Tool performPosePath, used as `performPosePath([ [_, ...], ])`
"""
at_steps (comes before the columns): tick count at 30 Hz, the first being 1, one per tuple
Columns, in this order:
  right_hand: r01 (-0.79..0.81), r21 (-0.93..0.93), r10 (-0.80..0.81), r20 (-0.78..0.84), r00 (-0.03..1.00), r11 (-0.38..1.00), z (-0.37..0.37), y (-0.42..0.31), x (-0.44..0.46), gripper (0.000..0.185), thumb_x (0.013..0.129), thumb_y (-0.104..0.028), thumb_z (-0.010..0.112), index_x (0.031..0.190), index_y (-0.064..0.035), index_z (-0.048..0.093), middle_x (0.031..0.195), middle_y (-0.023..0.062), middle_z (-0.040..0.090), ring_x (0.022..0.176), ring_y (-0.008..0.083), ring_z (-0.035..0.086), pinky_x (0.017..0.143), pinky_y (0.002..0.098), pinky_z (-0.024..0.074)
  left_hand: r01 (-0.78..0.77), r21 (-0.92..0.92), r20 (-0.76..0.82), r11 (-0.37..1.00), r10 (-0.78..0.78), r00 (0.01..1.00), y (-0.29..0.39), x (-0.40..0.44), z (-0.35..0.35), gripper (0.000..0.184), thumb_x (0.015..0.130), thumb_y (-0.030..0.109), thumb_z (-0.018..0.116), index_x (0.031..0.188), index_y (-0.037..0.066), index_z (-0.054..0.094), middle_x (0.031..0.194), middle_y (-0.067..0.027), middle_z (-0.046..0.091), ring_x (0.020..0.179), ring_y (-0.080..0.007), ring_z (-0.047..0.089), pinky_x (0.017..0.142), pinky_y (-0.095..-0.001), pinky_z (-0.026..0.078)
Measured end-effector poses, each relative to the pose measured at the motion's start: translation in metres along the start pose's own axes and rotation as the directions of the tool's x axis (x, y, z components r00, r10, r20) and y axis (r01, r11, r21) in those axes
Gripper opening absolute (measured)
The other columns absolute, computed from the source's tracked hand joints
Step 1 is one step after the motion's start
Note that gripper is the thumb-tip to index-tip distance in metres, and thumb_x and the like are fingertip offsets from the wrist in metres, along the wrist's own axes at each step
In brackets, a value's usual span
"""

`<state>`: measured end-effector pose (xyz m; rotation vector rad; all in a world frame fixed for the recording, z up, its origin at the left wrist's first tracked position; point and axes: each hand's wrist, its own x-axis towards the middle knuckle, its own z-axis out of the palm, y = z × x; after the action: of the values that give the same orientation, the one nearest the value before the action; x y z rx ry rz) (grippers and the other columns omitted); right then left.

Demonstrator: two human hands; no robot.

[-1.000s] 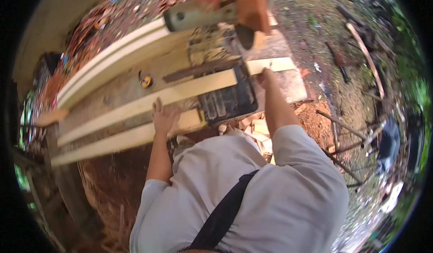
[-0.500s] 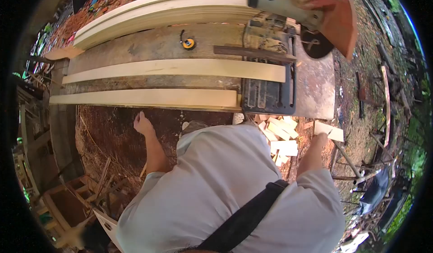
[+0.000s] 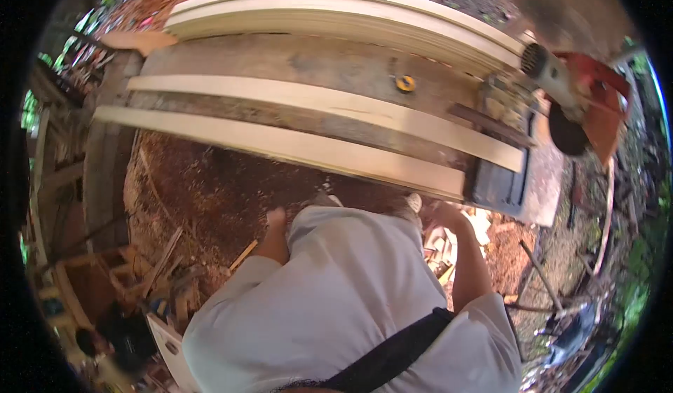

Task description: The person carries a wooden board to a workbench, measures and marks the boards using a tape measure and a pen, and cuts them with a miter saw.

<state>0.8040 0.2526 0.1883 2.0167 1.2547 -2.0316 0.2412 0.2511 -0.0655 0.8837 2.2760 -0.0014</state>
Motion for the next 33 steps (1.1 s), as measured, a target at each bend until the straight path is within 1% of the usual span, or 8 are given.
performPosePath([
  [3, 0.339, 0.175, -0.331, -0.074, 0.941, 0.925, 0.004, -0.096, -0.002, 0.027, 0.1, -0.022, 0.054, 0.106, 0.0018, 0.065, 0.071, 0.01, 0.068, 0.062, 0.0135, 0.065, 0.058, 0.0285, 0.0526, 0.148, -0.297, 0.017, 0.943, -0.15, 0.989, 0.02, 0.022, -0.074, 0.061, 0.084, 0.019, 0.068, 0.131, -0.015, 0.049, 0.095, -0.0205, 0.067, 0.074, -0.0281, 0.066, 0.058, -0.0394, 0.05],
  [6, 0.764, -0.042, -0.723, -0.361, 0.589, 0.643, 0.002, -0.146, 0.022, 0.024, 0.101, -0.011, 0.049, 0.115, 0.0054, 0.059, 0.081, 0.0114, 0.071, 0.073, 0.0145, 0.067, 0.066, 0.0278, 0.0537, -0.013, -0.472, 0.04, 0.882, 0.036, 0.999, 0.032, 0.069, -0.11, 0.066, 0.083, 0.017, 0.068, 0.137, -0.013, 0.043, 0.087, -0.0146, 0.064, 0.067, -0.0221, 0.059, 0.056, -0.0362, 0.047],
  [10, 0.585, -0.395, -0.706, -0.373, 0.602, 0.708, -0.025, -0.223, 0.044, 0.032, 0.09, -0.012, 0.067, 0.119, -0.0003, 0.059, 0.092, 0.0185, 0.071, 0.086, 0.0263, 0.069, 0.078, 0.0367, 0.0532, -0.003, -0.707, 0.035, 0.708, 0.039, 0.999, 0.104, 0.033, -0.177, 0.054, 0.085, 0.013, 0.067, 0.128, -0.012, 0.048, 0.07, -0.0072, 0.058, 0.06, -0.0157, 0.053, 0.049, -0.0315, 0.039],
  [12, 0.541, -0.43, -0.691, -0.453, 0.563, 0.723, -0.028, -0.239, 0.079, 0.042, 0.084, -0.019, 0.074, 0.12, -0.0017, 0.06, 0.098, 0.0205, 0.07, 0.092, 0.0301, 0.068, 0.08, 0.0397, 0.0525, -0.119, -0.803, -0.116, 0.584, 0.044, 0.992, 0.116, 0.012, -0.183, 0.022, 0.084, 0.014, 0.069, 0.074, -0.002, 0.059, 0.068, -0.0101, 0.062, 0.051, -0.0147, 0.054, 0.046, -0.031, 0.041],
  [17, 0.346, -0.648, -0.723, -0.505, 0.471, 0.678, -0.005, -0.259, 0.161, 0.062, 0.075, -0.028, 0.083, 0.125, -0.0039, 0.057, 0.11, 0.0178, 0.069, 0.102, 0.0356, 0.066, 0.084, 0.0454, 0.0498, -0.26, -0.803, -0.38, 0.537, -0.125, 0.916, 0.12, -0.013, -0.179, 0.027, 0.088, 0.018, 0.067, 0.079, -0.008, 0.062, 0.069, -0.0121, 0.063, 0.059, -0.0183, 0.058, 0.05, -0.0341, 0.044],
  [24, 0.083, -0.707, -0.559, -0.475, 0.68, 0.703, 0.016, -0.274, 0.164, 0.079, 0.066, -0.028, 0.081, 0.135, -0.01, 0.048, 0.112, 0.0177, 0.065, 0.11, 0.0374, 0.059, 0.099, 0.0506, 0.0388, -0.452, -0.515, -0.773, 0.728, -0.167, 0.612, 0.152, 0.049, -0.297, 0.033, 0.092, 0.021, 0.065, 0.083, -0.01, 0.064, 0.077, -0.0134, 0.065, 0.066, -0.0248, 0.058, 0.062, -0.0395, 0.048],
  [27, 0.01, -0.747, -0.574, -0.502, 0.647, 0.665, 0.03, -0.273, 0.166, 0.071, 0.067, -0.019, 0.074, 0.133, -0.0118, 0.049, 0.111, 0.0169, 0.064, 0.111, 0.0371, 0.058, 0.1, 0.0534, 0.0365, -0.406, -0.816, -0.415, 0.411, 0.072, 0.907, 0.197, 0.108, -0.344, 0.039, 0.097, 0.028, 0.062, 0.101, -0.011, 0.061, 0.094, -0.0166, 0.066, 0.084, -0.0244, 0.065, 0.07, -0.0339, 0.054],
  [33, -0.073, -0.683, -0.512, -0.609, 0.605, 0.727, 0.052, -0.299, 0.165, 0.06, 0.067, -0.014, 0.07, 0.125, -0.0109, 0.054, 0.107, 0.017, 0.064, 0.107, 0.0366, 0.059, 0.098, 0.0558, 0.0369, 0.026, -0.997, 0.042, 0.066, 0.257, 0.965, 0.262, 0.229, -0.367, 0.042, 0.102, 0.032, 0.053, 0.126, -0.003, 0.052, 0.122, -0.0168, 0.058, 0.115, -0.0298, 0.056, 0.099, -0.0421, 0.047],
])
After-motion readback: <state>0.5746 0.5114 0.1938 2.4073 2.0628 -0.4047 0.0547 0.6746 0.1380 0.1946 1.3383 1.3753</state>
